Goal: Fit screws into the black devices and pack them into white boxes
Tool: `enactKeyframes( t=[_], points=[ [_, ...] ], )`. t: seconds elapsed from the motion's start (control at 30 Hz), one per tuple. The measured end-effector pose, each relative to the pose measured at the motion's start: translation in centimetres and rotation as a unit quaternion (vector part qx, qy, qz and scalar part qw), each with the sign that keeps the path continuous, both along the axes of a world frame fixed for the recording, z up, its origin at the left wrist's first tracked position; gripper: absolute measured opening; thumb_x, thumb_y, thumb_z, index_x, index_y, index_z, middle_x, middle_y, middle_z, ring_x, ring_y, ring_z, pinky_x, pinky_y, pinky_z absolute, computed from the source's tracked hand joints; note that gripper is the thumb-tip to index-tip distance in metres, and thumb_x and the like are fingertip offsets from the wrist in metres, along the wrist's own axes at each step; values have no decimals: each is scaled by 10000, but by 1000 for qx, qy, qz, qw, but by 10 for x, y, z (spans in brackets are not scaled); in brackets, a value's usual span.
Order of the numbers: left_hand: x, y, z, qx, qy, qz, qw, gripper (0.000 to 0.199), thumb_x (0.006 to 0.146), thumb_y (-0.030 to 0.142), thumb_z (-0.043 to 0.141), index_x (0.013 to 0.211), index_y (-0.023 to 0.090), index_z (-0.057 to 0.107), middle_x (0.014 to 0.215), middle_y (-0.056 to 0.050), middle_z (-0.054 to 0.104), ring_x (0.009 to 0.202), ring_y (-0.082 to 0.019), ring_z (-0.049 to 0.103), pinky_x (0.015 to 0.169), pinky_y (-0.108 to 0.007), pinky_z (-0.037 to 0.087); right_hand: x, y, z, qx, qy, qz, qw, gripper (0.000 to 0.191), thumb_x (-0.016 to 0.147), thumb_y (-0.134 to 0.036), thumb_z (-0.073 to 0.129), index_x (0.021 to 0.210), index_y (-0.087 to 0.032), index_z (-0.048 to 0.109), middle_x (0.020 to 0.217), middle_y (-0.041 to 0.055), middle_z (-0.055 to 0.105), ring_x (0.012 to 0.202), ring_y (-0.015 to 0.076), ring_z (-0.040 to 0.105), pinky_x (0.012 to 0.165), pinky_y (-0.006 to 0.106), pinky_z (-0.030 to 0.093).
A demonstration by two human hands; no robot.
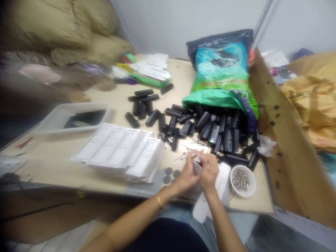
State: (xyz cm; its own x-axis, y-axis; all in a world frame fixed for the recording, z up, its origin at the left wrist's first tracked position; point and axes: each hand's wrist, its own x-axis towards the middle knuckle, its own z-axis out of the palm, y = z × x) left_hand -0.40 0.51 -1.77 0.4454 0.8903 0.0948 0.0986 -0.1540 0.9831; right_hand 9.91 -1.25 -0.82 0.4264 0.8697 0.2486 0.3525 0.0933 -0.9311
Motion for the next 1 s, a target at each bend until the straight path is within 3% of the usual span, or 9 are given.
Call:
enactKeyframes(
  t=[0.1,0.27,0.4,0.47,0.57,0.67,0.77,0.87,1.0],
  points=[
    [1,2,3,-28,-36,4,999,791,793,179,585,1397,218,76,1431,-197,344,1239,-242,466,1019,-430,390,-8,-8,-2,57,-64,25,996,142,859,-302,520,855,-231,643,948,68,637,983,236,548,889,430,419],
    [3,0,6,-28,-4,0,1000,820,754,167,634,1373,238,101,1419,-195,371,1281,-259,423,1030,-446,371,-6,-13,-4,31,-5,-17,999,148,887,-249,481,928,-226,620,943,62,634,920,206,576,834,400,458],
    [7,-1,7,6,5,-7,1000,703,754,137,584,1312,219,163,1389,-180,401,1271,-257,434,1020,-435,393,-6,-23,-15,100,-64,11,993,205,868,-234,491,1002,-248,646,1077,70,646,1113,242,527,975,469,388],
    [4,2,15,18,53,-11,998,604,739,131,575,1248,205,260,1319,-161,466,1191,-264,506,977,-416,437,-5,-30,-23,88,-48,29,995,265,884,-261,457,1099,-240,611,1197,81,602,1205,252,475,1018,485,356],
    [-16,14,43,19,144,8,989,483,734,177,577,1177,178,383,1200,-153,528,995,-278,594,867,-448,491,-3,-30,-33,-8,7,36,999,321,921,-314,369,1175,-211,537,1236,97,568,1168,241,507,984,451,396],
    [-57,36,78,78,269,140,950,429,768,316,574,1141,151,440,1170,-147,482,923,-269,583,816,-480,502,-12,-7,-39,-105,-4,74,992,256,899,-371,417,1030,-214,571,1021,76,639,952,230,588,861,397,460],
    [-99,61,95,160,364,239,886,587,747,319,599,1263,135,389,1203,-157,418,1098,-322,492,922,-535,437,-40,35,-39,-123,-34,123,984,235,837,-399,525,969,-213,583,948,87,647,913,257,580,839,411,447],
    [-127,83,83,206,410,244,854,720,748,217,581,1385,114,261,1263,-189,393,1219,-358,393,1001,-573,355,-76,78,-37,-173,-126,131,968,374,840,-414,521,1132,-182,508,1078,161,617,1038,308,545,829,431,436],
    [-134,94,60,255,431,218,838,592,755,74,512,1331,128,389,1403,-190,315,1347,-389,238,1079,-605,232,-96,109,-50,-223,-152,155,950,376,838,-318,522,1178,-173,453,1021,154,644,930,275,600,753,371,449]
  ],
)
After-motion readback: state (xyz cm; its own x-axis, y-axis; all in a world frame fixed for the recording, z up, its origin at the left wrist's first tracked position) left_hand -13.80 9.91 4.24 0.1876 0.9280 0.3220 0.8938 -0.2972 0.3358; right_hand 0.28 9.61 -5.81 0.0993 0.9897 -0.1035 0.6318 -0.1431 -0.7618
